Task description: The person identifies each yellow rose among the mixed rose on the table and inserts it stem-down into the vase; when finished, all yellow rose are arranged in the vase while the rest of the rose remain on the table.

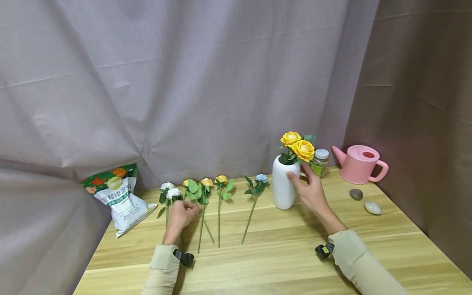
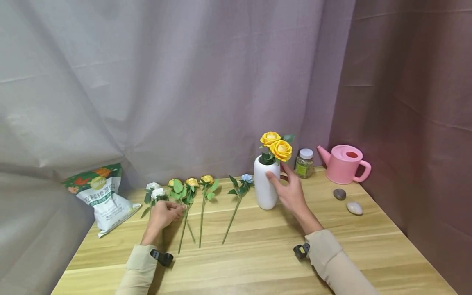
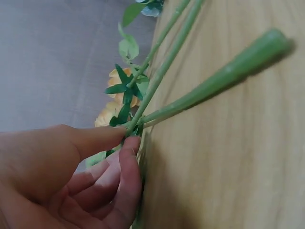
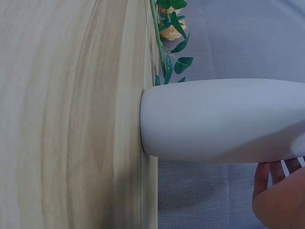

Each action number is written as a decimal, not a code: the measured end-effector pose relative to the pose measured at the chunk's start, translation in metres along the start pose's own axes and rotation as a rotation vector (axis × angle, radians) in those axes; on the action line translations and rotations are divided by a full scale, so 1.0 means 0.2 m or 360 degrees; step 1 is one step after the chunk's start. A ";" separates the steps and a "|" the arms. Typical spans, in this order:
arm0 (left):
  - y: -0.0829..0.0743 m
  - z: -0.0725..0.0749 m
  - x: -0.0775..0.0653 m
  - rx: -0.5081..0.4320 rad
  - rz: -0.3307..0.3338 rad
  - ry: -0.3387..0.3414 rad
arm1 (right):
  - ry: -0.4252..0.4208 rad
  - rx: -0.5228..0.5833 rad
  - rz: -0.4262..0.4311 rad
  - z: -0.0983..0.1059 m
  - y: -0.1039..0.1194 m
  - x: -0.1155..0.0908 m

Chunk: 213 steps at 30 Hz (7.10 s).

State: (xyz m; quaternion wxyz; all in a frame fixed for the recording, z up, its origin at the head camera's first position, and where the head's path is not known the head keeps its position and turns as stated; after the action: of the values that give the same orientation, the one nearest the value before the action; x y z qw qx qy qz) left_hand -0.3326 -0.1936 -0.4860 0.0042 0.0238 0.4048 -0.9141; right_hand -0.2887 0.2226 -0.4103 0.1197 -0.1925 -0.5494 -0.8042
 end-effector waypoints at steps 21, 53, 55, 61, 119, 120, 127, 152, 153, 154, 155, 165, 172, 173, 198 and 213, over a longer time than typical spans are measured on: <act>-0.16 0.10 -0.03 -0.0654 -0.0069 0.0080 | 0.0013 0.0014 0.0037 0.01 -0.02 0.00; -0.90 0.09 -0.09 -0.0893 -0.0927 -0.0006 | 0.0025 0.0041 0.0010 0.01 0.01 0.03; -0.96 0.07 -0.10 -0.0949 -0.0979 -0.0024 | 0.0028 0.0037 0.0007 0.01 0.01 0.03; -1.15 0.01 -0.10 -0.1133 -0.1159 -0.0140 | 0.0023 0.0021 0.0007 0.02 0.00 0.02; -1.37 -0.53 0.02 -0.0396 -0.0993 -0.0337 | 0.0021 0.0003 0.0047 0.02 -0.01 0.01; -1.36 -0.52 0.02 -0.0403 -0.0986 -0.0327 | 0.0024 0.0003 0.0050 0.02 -0.01 0.01; -1.35 -0.49 0.03 -0.0520 -0.0842 -0.0241 | 0.0031 0.0020 0.0061 0.01 -0.02 0.02; -1.41 -0.52 0.05 -0.0418 -0.0923 -0.0243 | 0.0024 0.0014 0.0044 0.01 -0.01 0.00; -1.41 -0.52 0.05 -0.0408 -0.0920 -0.0246 | 0.0022 0.0018 0.0045 0.01 -0.01 0.00; -1.41 -0.52 0.05 -0.0398 -0.0912 -0.0246 | 0.0019 0.0024 0.0044 0.01 -0.01 0.00; -1.41 -0.53 0.05 -0.0387 -0.0904 -0.0245 | 0.0016 0.0031 0.0043 0.01 -0.01 0.00; -1.37 -0.55 0.07 -0.0511 -0.0792 -0.0147 | 0.0018 0.0048 0.0052 0.01 -0.01 0.01; -1.30 -0.50 0.03 -0.0596 -0.0833 -0.0039 | 0.0014 0.0057 0.0050 0.01 -0.03 0.01; -1.27 -0.49 0.03 -0.0599 -0.0858 -0.0034 | 0.0015 0.0058 0.0043 0.01 -0.03 0.01; -0.31 -0.20 0.00 -0.0211 -0.0412 -0.0061 | 0.0013 0.0048 0.0016 0.00 -0.03 0.00; -0.28 -0.23 -0.01 -0.0089 -0.0381 0.0080 | -0.0001 0.0039 0.0056 0.01 0.00 0.02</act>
State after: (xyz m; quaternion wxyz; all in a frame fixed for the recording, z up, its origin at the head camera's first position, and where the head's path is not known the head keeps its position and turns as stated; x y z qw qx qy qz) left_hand -0.3310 -0.1214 -0.4746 -0.1143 -0.0020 0.4301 -0.8955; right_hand -0.2917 0.2251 -0.4086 0.1359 -0.2010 -0.5559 -0.7951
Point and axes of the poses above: each hand's wrist, its own x-axis towards the middle knuckle, its own z-axis out of the back of the hand, y = z × x, the point moved 2 cm from there along x, towards the middle knuckle, and after that the axes turned 9 degrees about y, right-handed, at the moved point
